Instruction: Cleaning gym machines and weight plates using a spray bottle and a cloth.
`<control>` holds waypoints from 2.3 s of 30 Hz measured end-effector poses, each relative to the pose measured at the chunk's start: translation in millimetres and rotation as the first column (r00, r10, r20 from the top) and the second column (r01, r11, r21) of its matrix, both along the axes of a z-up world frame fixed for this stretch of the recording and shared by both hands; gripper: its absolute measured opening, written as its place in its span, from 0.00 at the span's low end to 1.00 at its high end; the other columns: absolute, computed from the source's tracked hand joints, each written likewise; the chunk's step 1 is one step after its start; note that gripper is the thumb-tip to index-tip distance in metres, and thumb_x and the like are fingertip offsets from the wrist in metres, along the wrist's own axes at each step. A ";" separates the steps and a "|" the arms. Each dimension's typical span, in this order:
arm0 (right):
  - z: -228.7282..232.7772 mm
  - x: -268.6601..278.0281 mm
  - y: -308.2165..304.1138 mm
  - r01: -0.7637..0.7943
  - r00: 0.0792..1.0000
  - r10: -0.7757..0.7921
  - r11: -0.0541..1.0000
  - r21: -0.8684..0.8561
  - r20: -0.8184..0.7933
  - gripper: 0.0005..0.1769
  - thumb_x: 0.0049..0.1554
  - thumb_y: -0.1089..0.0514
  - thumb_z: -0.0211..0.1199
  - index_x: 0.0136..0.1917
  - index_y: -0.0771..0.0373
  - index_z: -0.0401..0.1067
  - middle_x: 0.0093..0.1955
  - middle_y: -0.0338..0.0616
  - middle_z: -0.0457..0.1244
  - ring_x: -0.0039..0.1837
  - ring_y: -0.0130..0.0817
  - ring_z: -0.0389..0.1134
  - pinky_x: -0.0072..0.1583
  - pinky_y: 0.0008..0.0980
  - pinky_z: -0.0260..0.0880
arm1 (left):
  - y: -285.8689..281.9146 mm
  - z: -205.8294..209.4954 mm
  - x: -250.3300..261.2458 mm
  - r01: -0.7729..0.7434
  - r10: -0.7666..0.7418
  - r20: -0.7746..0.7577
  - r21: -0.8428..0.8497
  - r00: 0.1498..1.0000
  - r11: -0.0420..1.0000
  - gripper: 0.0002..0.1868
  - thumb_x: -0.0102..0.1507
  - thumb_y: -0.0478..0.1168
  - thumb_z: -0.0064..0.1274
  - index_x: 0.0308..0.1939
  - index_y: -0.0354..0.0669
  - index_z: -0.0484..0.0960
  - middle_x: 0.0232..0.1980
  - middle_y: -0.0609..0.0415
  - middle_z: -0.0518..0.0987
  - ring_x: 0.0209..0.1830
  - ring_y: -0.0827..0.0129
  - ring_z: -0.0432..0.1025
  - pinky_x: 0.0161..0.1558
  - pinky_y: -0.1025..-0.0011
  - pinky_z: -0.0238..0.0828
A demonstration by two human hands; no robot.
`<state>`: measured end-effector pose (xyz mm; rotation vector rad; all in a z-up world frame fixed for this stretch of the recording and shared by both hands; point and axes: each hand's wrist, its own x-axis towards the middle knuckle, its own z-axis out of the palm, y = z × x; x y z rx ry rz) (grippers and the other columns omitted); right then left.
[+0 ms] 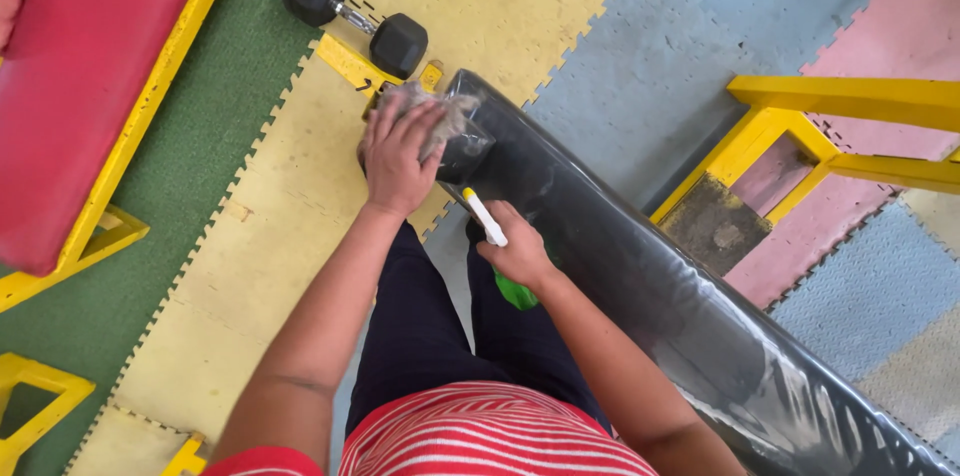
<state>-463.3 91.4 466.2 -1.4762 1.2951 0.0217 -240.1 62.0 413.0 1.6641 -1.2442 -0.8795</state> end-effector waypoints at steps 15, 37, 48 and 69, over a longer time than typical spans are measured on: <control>-1.2 -55.1 27.8 0.274 0.959 -0.269 0.961 -0.040 0.094 0.32 0.49 0.67 0.63 0.68 0.61 0.66 0.56 0.49 0.64 0.51 0.44 0.70 0.56 0.37 0.71 | 36.0 -111.1 -57.9 0.603 -0.498 0.826 0.544 -0.262 0.584 0.30 0.68 0.48 0.37 0.74 0.47 0.69 0.83 0.44 0.50 0.83 0.40 0.38 0.75 0.37 0.24; 45.0 -52.2 49.0 0.530 0.846 -0.511 0.837 -0.136 0.151 0.36 0.46 0.73 0.61 0.69 0.62 0.65 0.67 0.48 0.62 0.51 0.35 0.73 0.55 0.32 0.74 | -132.8 -105.2 -89.1 0.009 -0.960 0.213 0.976 0.182 0.218 0.26 0.67 0.46 0.47 0.66 0.38 0.78 0.68 0.40 0.75 0.66 0.42 0.71 0.63 0.36 0.59; 37.0 -10.7 89.3 0.685 0.728 -0.675 0.714 -0.144 0.118 0.36 0.47 0.72 0.60 0.70 0.63 0.64 0.59 0.47 0.63 0.49 0.34 0.72 0.53 0.32 0.72 | 12.4 -187.5 -66.1 0.677 -0.411 0.807 0.584 -0.425 0.448 0.29 0.67 0.50 0.37 0.67 0.40 0.75 0.74 0.39 0.65 0.74 0.32 0.54 0.69 0.30 0.40; 62.0 58.2 105.3 0.774 0.631 -0.753 0.594 -0.220 0.188 0.37 0.46 0.72 0.61 0.70 0.64 0.64 0.64 0.50 0.62 0.49 0.35 0.71 0.54 0.33 0.72 | -46.7 6.5 80.3 0.837 -0.596 0.697 0.542 -0.399 0.073 0.32 0.60 0.46 0.50 0.70 0.66 0.69 0.79 0.54 0.56 0.80 0.51 0.43 0.68 0.34 0.35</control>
